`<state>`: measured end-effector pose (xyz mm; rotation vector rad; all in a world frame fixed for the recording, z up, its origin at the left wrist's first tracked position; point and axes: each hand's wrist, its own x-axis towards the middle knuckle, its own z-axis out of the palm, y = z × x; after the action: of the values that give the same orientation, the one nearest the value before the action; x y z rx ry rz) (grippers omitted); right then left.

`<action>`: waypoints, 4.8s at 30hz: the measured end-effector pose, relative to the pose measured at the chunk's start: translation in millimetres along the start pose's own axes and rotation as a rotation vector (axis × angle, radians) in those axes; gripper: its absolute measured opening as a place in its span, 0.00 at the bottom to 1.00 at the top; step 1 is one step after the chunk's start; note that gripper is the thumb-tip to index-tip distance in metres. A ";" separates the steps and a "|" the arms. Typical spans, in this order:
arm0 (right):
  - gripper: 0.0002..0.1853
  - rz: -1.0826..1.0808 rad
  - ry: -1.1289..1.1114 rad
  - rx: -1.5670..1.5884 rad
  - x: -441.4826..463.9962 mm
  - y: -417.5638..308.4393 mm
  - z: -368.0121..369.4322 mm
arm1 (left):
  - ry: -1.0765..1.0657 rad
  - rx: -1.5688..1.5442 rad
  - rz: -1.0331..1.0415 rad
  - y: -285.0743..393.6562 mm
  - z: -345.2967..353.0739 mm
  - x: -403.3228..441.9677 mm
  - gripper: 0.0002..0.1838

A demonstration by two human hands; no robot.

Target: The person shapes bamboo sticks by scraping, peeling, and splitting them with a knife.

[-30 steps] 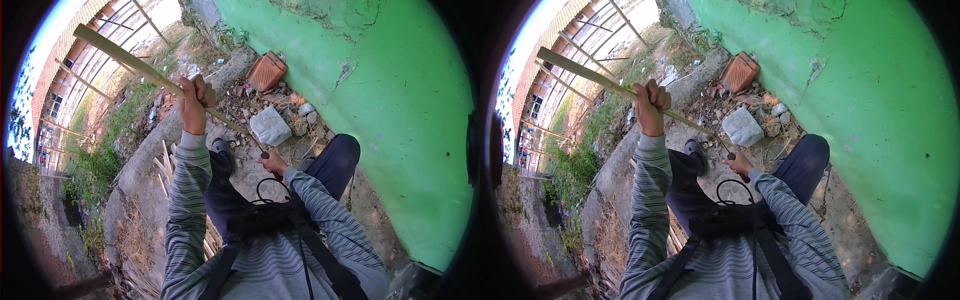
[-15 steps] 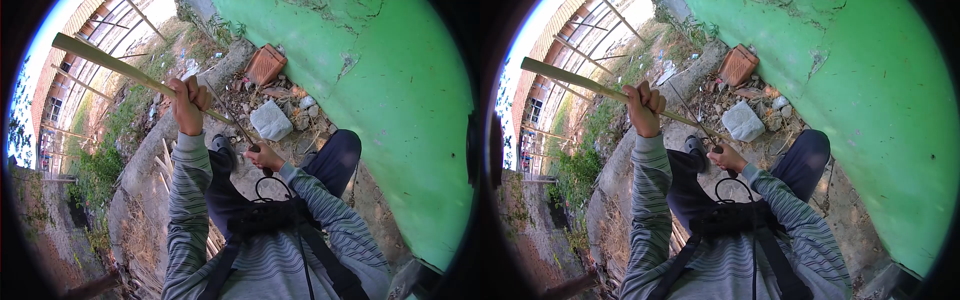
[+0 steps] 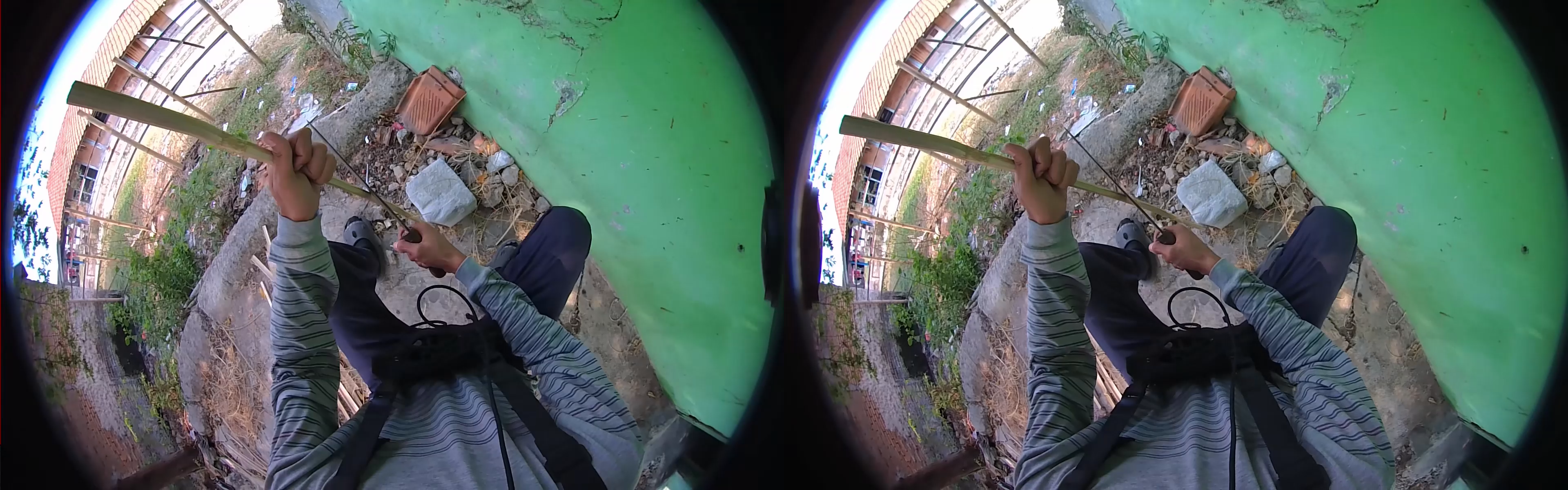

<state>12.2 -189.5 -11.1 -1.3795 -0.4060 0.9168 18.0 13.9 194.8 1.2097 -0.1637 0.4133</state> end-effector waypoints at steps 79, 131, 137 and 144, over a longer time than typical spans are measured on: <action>0.25 0.040 -0.226 0.150 -34.0 -122.9 27.4 | 0.447 0.177 0.496 49.0 38.1 25.7 0.28; 0.24 0.067 -0.225 0.168 -0.8 -81.0 9.6 | 0.534 0.236 0.543 44.0 51.2 28.8 0.27; 0.24 0.351 -0.159 0.212 11.1 20.1 -22.6 | 0.522 0.233 0.562 48.9 41.9 27.3 0.27; 0.17 0.092 -0.181 -0.047 6.9 -44.4 1.6 | 0.480 0.217 0.551 46.9 47.4 26.0 0.27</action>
<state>29.2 -180.2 29.4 -1.3715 -0.5069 1.1182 27.8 -10.8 261.3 1.2335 -0.0336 1.2138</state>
